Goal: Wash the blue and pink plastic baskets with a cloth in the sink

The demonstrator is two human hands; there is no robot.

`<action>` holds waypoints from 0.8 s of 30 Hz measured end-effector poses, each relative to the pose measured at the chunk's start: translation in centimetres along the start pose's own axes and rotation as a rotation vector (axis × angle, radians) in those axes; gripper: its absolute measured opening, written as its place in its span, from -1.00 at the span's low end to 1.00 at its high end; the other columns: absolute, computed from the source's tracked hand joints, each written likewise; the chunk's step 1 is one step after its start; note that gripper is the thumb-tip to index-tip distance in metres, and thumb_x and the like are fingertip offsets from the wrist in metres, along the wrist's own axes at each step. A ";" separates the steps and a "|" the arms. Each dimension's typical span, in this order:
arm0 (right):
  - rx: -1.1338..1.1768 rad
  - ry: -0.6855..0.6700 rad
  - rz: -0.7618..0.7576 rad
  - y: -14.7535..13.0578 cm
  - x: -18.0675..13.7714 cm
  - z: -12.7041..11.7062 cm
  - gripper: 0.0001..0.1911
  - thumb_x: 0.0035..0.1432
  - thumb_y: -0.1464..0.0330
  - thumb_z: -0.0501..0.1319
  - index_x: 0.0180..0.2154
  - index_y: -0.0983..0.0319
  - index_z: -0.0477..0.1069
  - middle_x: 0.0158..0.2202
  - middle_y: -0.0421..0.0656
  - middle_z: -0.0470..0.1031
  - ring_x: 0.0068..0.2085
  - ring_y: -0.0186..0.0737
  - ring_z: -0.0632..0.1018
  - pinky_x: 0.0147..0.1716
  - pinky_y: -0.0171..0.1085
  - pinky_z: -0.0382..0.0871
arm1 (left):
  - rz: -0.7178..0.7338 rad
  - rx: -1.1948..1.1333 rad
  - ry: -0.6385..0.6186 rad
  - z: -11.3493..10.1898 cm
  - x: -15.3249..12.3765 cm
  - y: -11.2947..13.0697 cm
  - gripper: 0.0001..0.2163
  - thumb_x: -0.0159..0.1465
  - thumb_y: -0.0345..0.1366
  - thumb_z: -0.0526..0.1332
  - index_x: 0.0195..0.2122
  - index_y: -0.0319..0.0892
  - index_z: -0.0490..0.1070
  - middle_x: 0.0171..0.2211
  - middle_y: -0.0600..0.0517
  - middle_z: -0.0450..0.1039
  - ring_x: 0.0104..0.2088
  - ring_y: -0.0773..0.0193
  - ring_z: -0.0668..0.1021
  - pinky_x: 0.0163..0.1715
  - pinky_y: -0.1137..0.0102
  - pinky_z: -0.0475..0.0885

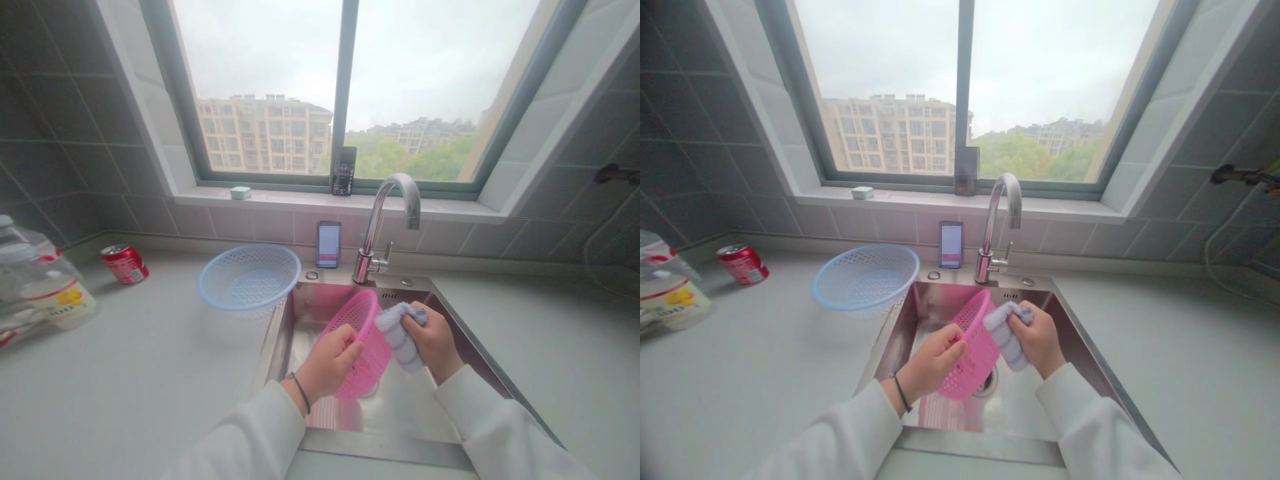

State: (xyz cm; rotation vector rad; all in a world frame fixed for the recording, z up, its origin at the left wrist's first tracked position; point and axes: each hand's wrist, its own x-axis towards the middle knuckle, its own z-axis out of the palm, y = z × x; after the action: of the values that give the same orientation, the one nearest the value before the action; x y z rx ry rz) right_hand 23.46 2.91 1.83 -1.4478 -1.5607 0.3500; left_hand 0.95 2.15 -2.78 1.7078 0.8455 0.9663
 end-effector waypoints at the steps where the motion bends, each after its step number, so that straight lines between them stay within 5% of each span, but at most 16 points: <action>1: -0.015 0.050 0.018 0.2 0.3 -0.2 -0.68 0.08 0.15 0.17 -0.60 0.17 0.23 -0.64 -0.28 0.27 -0.55 -0.30 0.30 -0.53 -0.31 0.15 | 0.000 -0.009 -0.001 0.0 0.0 0.0 -0.75 0.34 -0.10 0.08 -0.38 -0.16 0.25 -0.46 0.09 0.32 -0.41 0.28 0.36 -0.40 0.41 0.19; 4: 0.000 0.076 0.029 -0.1 0.0 -0.2 -0.66 0.09 0.13 0.18 -0.59 0.16 0.22 -0.64 -0.28 0.25 -0.56 -0.30 0.29 -0.55 -0.31 0.14 | 0.007 -0.030 0.007 0.0 0.0 -0.1 -0.74 0.36 -0.10 0.07 -0.38 -0.15 0.24 -0.46 0.10 0.31 -0.42 0.29 0.36 -0.41 0.41 0.18; 9: 0.070 -0.212 -0.071 -1.6 -1.4 0.9 -0.67 0.05 0.13 0.19 -0.59 0.18 0.25 -0.65 -0.29 0.26 -0.57 -0.32 0.28 -0.57 -0.33 0.13 | 0.010 -0.004 0.034 -0.1 0.1 -0.2 -0.74 0.35 -0.12 0.08 -0.41 -0.16 0.24 -0.47 0.10 0.29 -0.41 0.29 0.34 -0.39 0.41 0.19; 16: -0.009 0.103 0.021 0.4 0.4 -0.2 -0.65 0.09 0.13 0.18 -0.60 0.16 0.19 -0.64 -0.29 0.23 -0.55 -0.31 0.28 -0.54 -0.32 0.14 | -0.015 -0.051 0.022 0.3 0.0 -0.4 -0.74 0.36 -0.10 0.07 -0.40 -0.15 0.23 -0.49 0.11 0.31 -0.44 0.31 0.35 -0.43 0.43 0.18; 21: 0.082 -0.181 -0.053 -1.5 -1.2 0.8 -0.65 0.07 0.11 0.20 -0.58 0.17 0.24 -0.65 -0.29 0.25 -0.57 -0.32 0.27 -0.57 -0.33 0.13 | -0.016 0.038 0.049 0.1 0.1 0.0 -0.77 0.31 -0.16 0.12 -0.44 -0.14 0.21 -0.52 0.13 0.25 -0.46 0.32 0.31 -0.44 0.43 0.17; 24: 0.067 -0.135 -0.026 -1.3 -0.8 0.7 -0.66 0.05 0.12 0.19 -0.60 0.17 0.22 -0.65 -0.29 0.24 -0.56 -0.32 0.27 -0.56 -0.33 0.13 | -0.033 0.049 0.046 0.1 0.1 0.5 -0.80 0.29 -0.19 0.11 -0.44 -0.14 0.21 -0.52 0.14 0.25 -0.47 0.32 0.31 -0.45 0.43 0.17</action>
State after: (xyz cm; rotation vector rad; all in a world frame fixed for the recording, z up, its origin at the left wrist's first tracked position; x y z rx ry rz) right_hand 22.02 2.08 2.08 -1.3747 -1.6582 0.4882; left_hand 1.16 2.06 -2.33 1.7141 0.9315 0.9729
